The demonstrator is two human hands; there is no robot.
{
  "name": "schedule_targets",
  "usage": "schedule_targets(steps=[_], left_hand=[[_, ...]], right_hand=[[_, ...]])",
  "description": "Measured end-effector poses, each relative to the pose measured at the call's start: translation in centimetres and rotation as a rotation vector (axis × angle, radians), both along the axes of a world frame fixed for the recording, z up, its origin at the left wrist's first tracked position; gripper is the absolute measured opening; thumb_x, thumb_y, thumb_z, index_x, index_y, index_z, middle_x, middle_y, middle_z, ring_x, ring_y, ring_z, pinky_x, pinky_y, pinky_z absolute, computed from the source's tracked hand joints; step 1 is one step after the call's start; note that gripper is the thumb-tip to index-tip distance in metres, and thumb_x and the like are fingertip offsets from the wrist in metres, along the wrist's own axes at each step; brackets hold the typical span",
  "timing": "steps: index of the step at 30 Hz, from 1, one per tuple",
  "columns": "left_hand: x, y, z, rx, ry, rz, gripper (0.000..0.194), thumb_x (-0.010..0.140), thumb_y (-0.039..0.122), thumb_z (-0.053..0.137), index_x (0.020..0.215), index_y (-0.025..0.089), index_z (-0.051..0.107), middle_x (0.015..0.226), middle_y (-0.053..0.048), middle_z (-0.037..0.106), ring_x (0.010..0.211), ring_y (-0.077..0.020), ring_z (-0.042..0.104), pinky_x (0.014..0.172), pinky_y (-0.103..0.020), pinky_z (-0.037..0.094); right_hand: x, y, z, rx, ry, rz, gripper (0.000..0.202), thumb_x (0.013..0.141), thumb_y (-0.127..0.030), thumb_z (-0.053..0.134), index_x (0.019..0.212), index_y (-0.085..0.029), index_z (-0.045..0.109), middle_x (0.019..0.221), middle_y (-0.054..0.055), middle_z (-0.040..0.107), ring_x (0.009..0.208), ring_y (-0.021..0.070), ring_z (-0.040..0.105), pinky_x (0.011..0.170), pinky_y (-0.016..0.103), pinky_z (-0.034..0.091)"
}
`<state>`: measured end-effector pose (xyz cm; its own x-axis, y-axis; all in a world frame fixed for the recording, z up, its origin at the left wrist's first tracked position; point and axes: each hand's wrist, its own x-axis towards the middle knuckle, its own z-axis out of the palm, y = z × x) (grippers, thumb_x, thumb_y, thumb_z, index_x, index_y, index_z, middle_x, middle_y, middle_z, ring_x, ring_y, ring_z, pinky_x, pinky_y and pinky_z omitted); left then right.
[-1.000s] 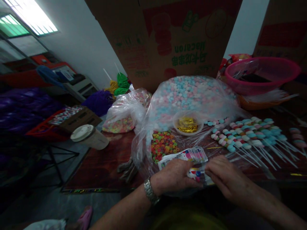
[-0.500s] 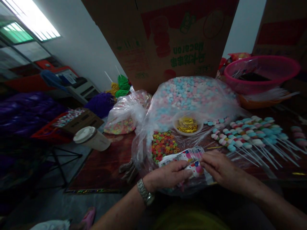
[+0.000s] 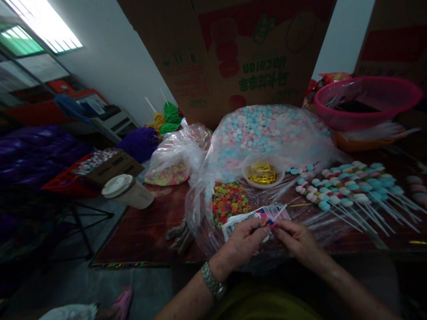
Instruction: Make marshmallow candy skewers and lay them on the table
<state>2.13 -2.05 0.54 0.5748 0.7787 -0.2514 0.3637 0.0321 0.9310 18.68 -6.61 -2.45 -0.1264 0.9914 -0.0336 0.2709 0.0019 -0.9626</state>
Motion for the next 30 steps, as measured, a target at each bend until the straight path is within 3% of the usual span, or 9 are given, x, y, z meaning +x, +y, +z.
schedule_targets(steps=[4, 8, 12, 17, 19, 21, 24, 27, 30], left_hand=[[-0.5, 0.0, 0.1, 0.246, 0.109, -0.095, 0.027, 0.086, 0.036, 0.047, 0.076, 0.014, 0.060, 0.069, 0.001, 0.053, 0.067, -0.0122, 0.047, 0.064, -0.022, 0.040], [-0.8, 0.0, 0.9, 0.126, 0.065, -0.239, 0.029, 0.089, 0.038, 0.041, 0.082, 0.015, 0.057, 0.071, 0.002, 0.053, 0.066, -0.0109, 0.047, 0.063, -0.020, 0.039], [-1.2, 0.2, 1.0, -0.081, 0.119, -0.300, 0.026, 0.086, 0.041, 0.046, 0.085, 0.016, 0.055, 0.063, 0.005, 0.046, 0.054, -0.0093, 0.042, 0.053, -0.020, 0.037], [-1.1, 0.3, 0.4, -0.205, 0.091, -0.139, 0.025, 0.085, 0.028, 0.036, 0.068, 0.017, 0.051, 0.062, 0.003, 0.049, 0.057, -0.0107, 0.047, 0.055, -0.021, 0.041], [-0.8, 0.4, 0.4, -0.242, 0.107, -0.148, 0.027, 0.085, 0.025, 0.034, 0.066, 0.017, 0.051, 0.062, 0.001, 0.053, 0.058, -0.0116, 0.050, 0.055, -0.022, 0.043], [-0.6, 0.5, 0.6, -0.245, 0.105, -0.195, 0.025, 0.084, 0.024, 0.037, 0.066, 0.017, 0.053, 0.064, 0.000, 0.057, 0.060, -0.0123, 0.053, 0.056, -0.023, 0.045], [-0.4, 0.5, 1.1, -0.289, 0.093, -0.339, 0.019, 0.081, 0.023, 0.043, 0.065, 0.019, 0.052, 0.062, 0.002, 0.058, 0.055, -0.0118, 0.054, 0.055, -0.022, 0.045], [-0.3, 0.5, 1.6, -0.038, 0.339, -0.500, 0.018, 0.081, 0.023, 0.045, 0.065, 0.018, 0.053, 0.059, 0.001, 0.059, 0.051, -0.0132, 0.054, 0.049, -0.022, 0.044], [-0.8, 0.2, 1.9, 0.602, 0.653, -0.634, 0.006, 0.076, 0.017, 0.052, 0.074, 0.016, 0.058, 0.071, -0.006, 0.064, 0.059, -0.0186, 0.059, 0.054, -0.026, 0.045]], right_hand=[[-1.3, -0.2, 0.5, 0.036, 0.004, -0.082, 0.024, 0.083, -0.036, 0.046, 0.066, -0.019, 0.050, 0.059, -0.003, 0.050, 0.056, 0.0129, 0.047, 0.053, 0.024, 0.035], [-2.5, -0.5, 0.3, -0.181, 0.210, -0.167, 0.028, 0.087, -0.040, 0.034, 0.068, -0.021, 0.043, 0.054, -0.005, 0.048, 0.042, 0.0116, 0.045, 0.042, 0.023, 0.035], [-2.1, 0.0, 0.1, 0.242, -0.287, -0.078, 0.024, 0.086, -0.027, 0.037, 0.066, -0.020, 0.047, 0.058, 0.000, 0.052, 0.053, 0.0140, 0.051, 0.050, 0.024, 0.038], [0.5, 1.5, 2.0, 0.567, -0.664, -0.138, 0.022, 0.087, -0.015, 0.038, 0.083, -0.015, 0.059, 0.076, 0.008, 0.063, 0.075, 0.0204, 0.057, 0.069, 0.033, 0.041], [1.1, 1.8, 2.7, 0.748, -0.814, 0.004, 0.030, 0.085, -0.010, 0.038, 0.109, -0.013, 0.056, 0.106, 0.014, 0.063, 0.104, 0.0275, 0.051, 0.087, 0.044, 0.036], [1.0, 1.7, 2.9, 0.888, -0.941, 0.261, 0.041, 0.084, -0.007, 0.040, 0.123, -0.014, 0.048, 0.123, 0.013, 0.056, 0.117, 0.0287, 0.042, 0.099, 0.051, 0.024], [0.5, 1.4, 2.5, 0.912, -1.050, 0.453, 0.029, 0.082, -0.009, 0.046, 0.108, -0.014, 0.057, 0.101, 0.010, 0.066, 0.099, 0.0255, 0.053, 0.102, 0.051, 0.023], [-0.1, 0.7, 1.7, 1.038, -1.238, 0.448, 0.013, 0.077, -0.014, 0.047, 0.072, -0.018, 0.059, 0.065, 0.002, 0.062, 0.065, 0.0177, 0.054, 0.083, 0.038, 0.043], [0.5, 2.3, 2.4, 1.029, -1.076, 0.285, 0.033, 0.078, -0.018, 0.034, 0.051, -0.022, 0.051, 0.042, -0.004, 0.049, 0.042, 0.0123, 0.042, 0.051, 0.022, 0.043]])
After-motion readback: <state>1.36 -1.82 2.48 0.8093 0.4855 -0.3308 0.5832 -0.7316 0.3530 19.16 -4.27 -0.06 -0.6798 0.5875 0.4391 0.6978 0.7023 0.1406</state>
